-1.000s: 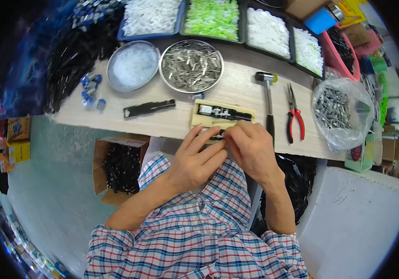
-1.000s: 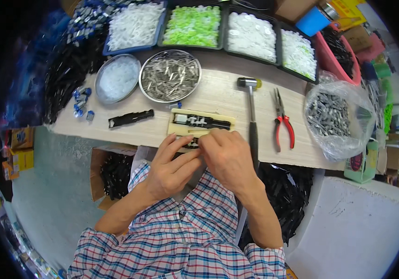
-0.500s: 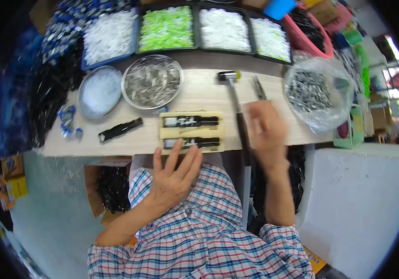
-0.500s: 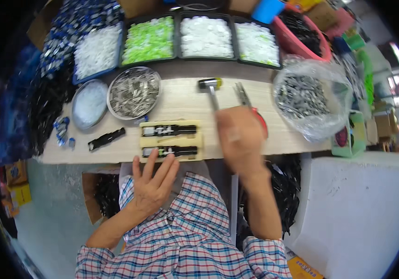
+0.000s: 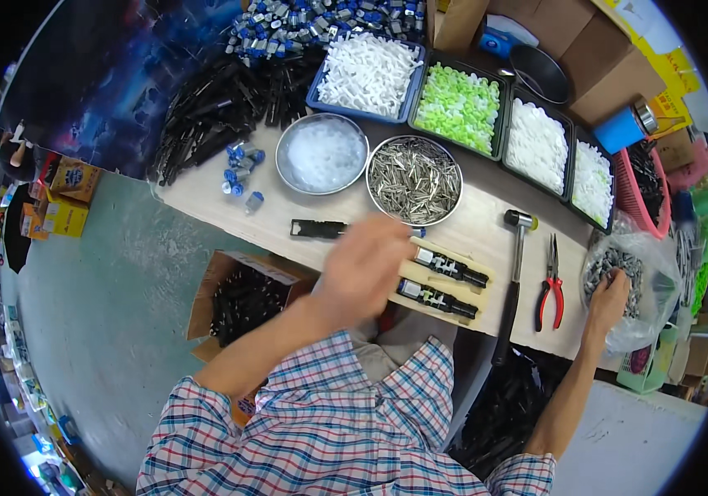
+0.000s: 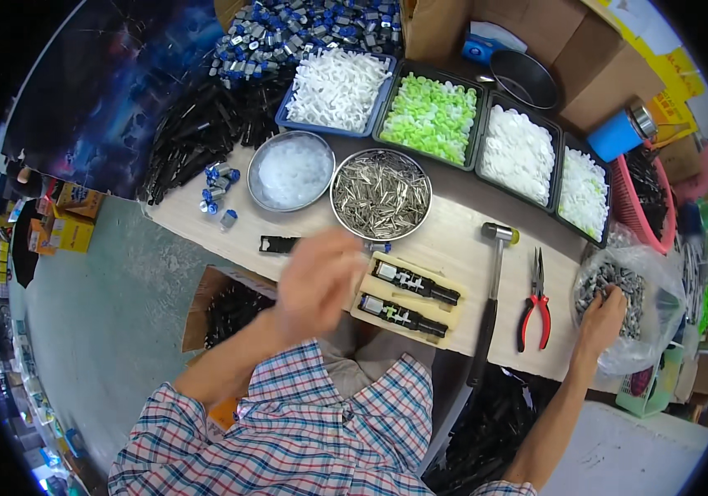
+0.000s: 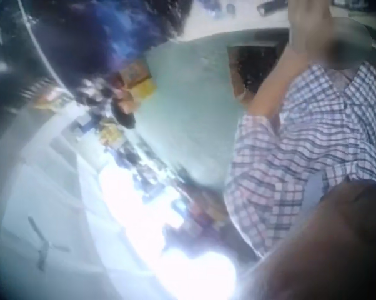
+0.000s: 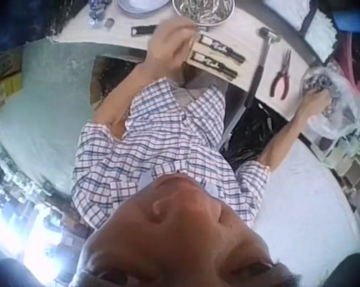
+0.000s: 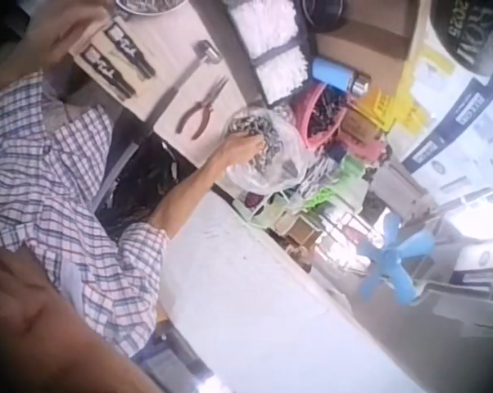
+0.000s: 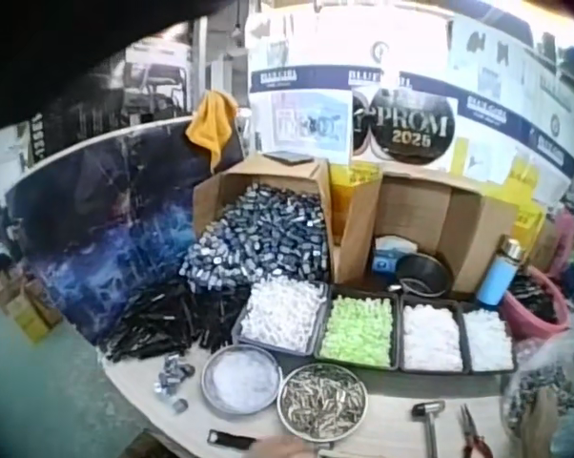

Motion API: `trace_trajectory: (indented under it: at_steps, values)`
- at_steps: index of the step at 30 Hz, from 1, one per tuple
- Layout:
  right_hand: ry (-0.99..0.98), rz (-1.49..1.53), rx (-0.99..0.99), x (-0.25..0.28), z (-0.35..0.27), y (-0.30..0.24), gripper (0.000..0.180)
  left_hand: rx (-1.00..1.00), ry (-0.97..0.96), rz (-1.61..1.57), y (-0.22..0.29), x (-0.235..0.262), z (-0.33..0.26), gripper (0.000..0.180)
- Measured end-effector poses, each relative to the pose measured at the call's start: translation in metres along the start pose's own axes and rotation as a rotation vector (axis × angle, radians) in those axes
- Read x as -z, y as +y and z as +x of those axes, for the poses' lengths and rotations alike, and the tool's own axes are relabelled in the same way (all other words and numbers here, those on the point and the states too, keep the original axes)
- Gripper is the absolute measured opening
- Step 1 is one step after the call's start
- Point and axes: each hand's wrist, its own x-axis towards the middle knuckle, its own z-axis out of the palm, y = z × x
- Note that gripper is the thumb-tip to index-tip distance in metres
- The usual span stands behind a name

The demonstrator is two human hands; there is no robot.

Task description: Manually assemble small mechanical or toy components using a hammer and pliers at a workbench.

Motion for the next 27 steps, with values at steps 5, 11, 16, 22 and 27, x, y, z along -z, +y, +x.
trace_trajectory:
  at_steps: [5,11,16,22,27]
  values:
    - [0.047,0.104,-0.065,0.004,0.001,-0.004,0.022,0.234,0.106,0.1,-0.079,0.0,0.082,0.022]
    - [0.125,0.54,-0.294,0.017,-0.005,-0.005,0.03,-0.063,0.046,0.415,-0.15,-0.036,0.162,0.023]
    - [0.105,0.836,-0.222,0.056,-0.032,-0.073,0.029,-0.25,-0.033,0.798,-0.179,-0.062,0.19,0.012]
    - [0.013,1.256,-0.273,0.092,-0.091,-0.151,0.026,-0.252,-0.04,0.614,-0.184,-0.06,0.201,0.009]
    - [-0.086,1.446,-0.295,0.108,-0.116,-0.196,0.024,0.355,0.161,-0.057,-0.178,-0.035,0.206,0.011]
